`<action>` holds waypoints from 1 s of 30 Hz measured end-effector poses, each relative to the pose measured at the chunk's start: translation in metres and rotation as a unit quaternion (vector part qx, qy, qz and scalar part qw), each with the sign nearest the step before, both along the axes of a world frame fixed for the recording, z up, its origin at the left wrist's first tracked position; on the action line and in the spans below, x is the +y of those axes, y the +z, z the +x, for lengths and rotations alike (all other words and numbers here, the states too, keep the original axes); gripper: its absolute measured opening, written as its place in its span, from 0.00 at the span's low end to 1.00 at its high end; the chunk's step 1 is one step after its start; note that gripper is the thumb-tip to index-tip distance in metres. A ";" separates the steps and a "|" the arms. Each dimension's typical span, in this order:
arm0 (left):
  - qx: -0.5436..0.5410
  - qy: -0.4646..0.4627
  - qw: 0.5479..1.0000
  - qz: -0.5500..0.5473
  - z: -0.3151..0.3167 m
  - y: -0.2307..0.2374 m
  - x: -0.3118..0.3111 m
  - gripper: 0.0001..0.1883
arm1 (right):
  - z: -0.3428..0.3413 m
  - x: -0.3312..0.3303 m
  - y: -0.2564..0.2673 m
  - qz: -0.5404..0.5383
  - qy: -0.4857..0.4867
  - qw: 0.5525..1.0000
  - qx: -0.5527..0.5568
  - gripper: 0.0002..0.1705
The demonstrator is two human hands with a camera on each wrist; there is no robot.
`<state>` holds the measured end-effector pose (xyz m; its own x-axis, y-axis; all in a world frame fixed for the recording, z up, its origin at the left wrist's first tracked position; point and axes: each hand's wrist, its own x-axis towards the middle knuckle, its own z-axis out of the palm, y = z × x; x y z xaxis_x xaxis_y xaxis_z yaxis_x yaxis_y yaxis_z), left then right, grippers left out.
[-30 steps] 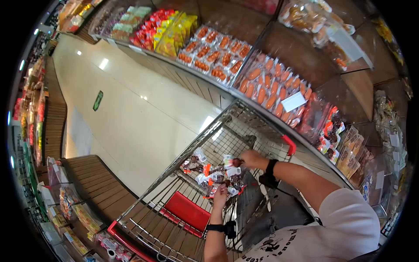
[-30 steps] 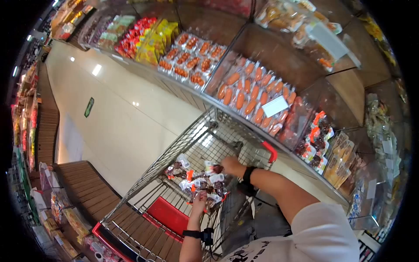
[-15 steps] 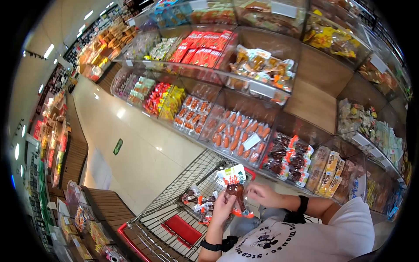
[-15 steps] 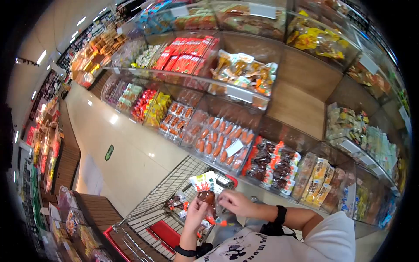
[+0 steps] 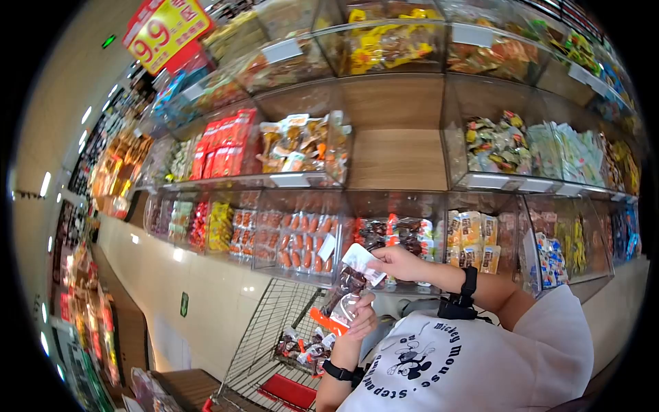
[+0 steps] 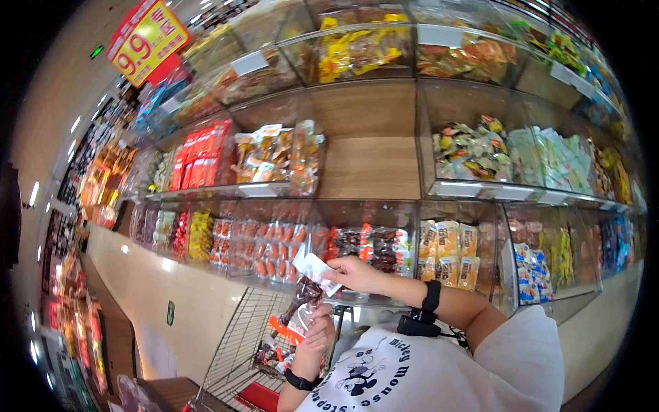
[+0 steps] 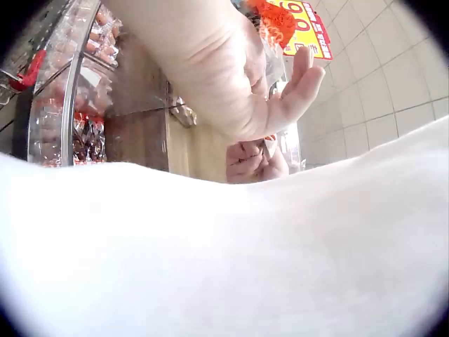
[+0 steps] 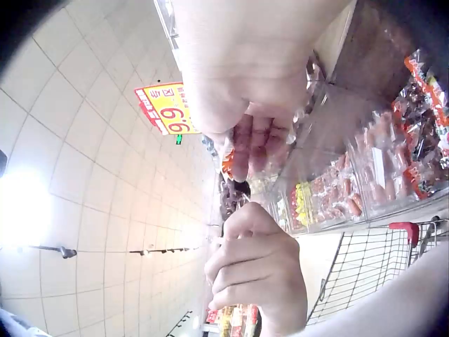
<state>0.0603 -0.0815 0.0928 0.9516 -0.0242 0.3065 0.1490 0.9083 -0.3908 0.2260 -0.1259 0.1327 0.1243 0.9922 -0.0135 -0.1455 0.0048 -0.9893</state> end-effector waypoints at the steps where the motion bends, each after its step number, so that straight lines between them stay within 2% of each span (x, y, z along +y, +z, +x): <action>1: 0.019 -0.003 1.000 0.017 0.006 -0.002 -0.002 0.12 | 0.005 -0.005 0.000 -0.030 -0.005 0.999 0.043 0.11; 4: 0.108 -0.014 0.991 0.080 0.016 0.007 -0.002 0.12 | 0.019 -0.013 -0.018 -0.015 -0.018 0.999 0.024 0.13; 6: 0.108 -0.020 0.989 0.100 0.024 0.008 -0.003 0.12 | 0.026 -0.017 -0.018 -0.018 -0.013 0.998 0.062 0.14; 9: 0.102 -0.038 0.990 0.094 0.032 -0.002 -0.002 0.13 | 0.036 -0.023 -0.015 -0.031 -0.013 0.999 0.030 0.14; 10: 0.100 -0.045 0.990 0.087 0.033 -0.006 -0.001 0.13 | 0.038 -0.023 -0.021 -0.037 -0.005 0.997 0.066 0.14; 13: 0.164 -0.016 0.982 0.094 0.037 -0.005 0.004 0.13 | 0.043 -0.021 -0.028 -0.052 -0.020 0.998 -0.039 0.08; 14: 0.214 0.004 0.964 0.158 0.036 -0.012 0.014 0.12 | 0.047 -0.019 -0.031 0.027 -0.018 0.998 -0.057 0.08; 15: 0.328 0.057 0.901 0.279 0.042 -0.007 0.014 0.10 | 0.052 -0.017 -0.036 0.106 -0.014 0.991 -0.075 0.12; 16: 0.431 0.108 0.807 0.390 0.053 0.004 0.014 0.07 | 0.058 -0.016 -0.042 0.120 -0.009 0.992 -0.045 0.18; 17: 0.454 0.119 0.737 0.486 0.054 0.005 0.020 0.06 | 0.060 -0.015 -0.049 0.048 -0.045 0.998 -0.015 0.18; 18: 0.478 0.121 0.654 0.574 0.055 0.006 0.026 0.05 | 0.059 -0.012 -0.051 -0.009 -0.059 0.980 0.189 0.18; 19: 0.431 0.085 0.617 0.653 0.049 -0.004 0.042 0.05 | 0.058 -0.011 -0.053 -0.067 -0.072 0.918 0.385 0.17; 20: 0.379 0.047 0.575 0.724 0.045 -0.014 0.056 0.05 | 0.059 -0.010 -0.058 -0.096 -0.044 0.894 0.435 0.16; 22: 0.341 0.062 0.522 0.780 0.050 -0.031 0.072 0.05 | 0.067 -0.009 -0.077 -0.154 0.009 0.835 0.528 0.17; 24: 0.295 0.094 0.469 0.827 0.062 -0.040 0.081 0.05 | 0.071 -0.010 -0.097 -0.190 0.030 0.900 0.392 0.15; 25: 0.269 0.144 0.379 0.874 0.070 -0.044 0.084 0.06 | 0.073 -0.011 -0.109 -0.206 0.041 0.924 0.320 0.14; 26: 0.239 0.191 0.282 0.909 0.079 -0.048 0.087 0.06 | 0.075 -0.011 -0.121 -0.241 0.066 0.928 0.275 0.16; 27: 0.205 0.236 0.181 0.932 0.089 -0.049 0.090 0.08 | 0.076 -0.010 -0.137 -0.238 0.031 0.926 0.290 0.15; 28: 0.245 0.127 0.107 0.955 0.100 -0.041 0.090 0.09 | 0.076 -0.007 -0.151 -0.235 -0.005 0.923 0.305 0.14; 29: 0.227 0.176 0.053 0.956 0.109 -0.043 0.091 0.10 | 0.076 -0.005 -0.164 -0.231 -0.039 0.918 0.319 0.14; 30: 0.207 0.225 -0.002 0.952 0.120 -0.047 0.091 0.12 | 0.076 -0.002 -0.159 -0.222 -0.116 0.918 0.306 0.11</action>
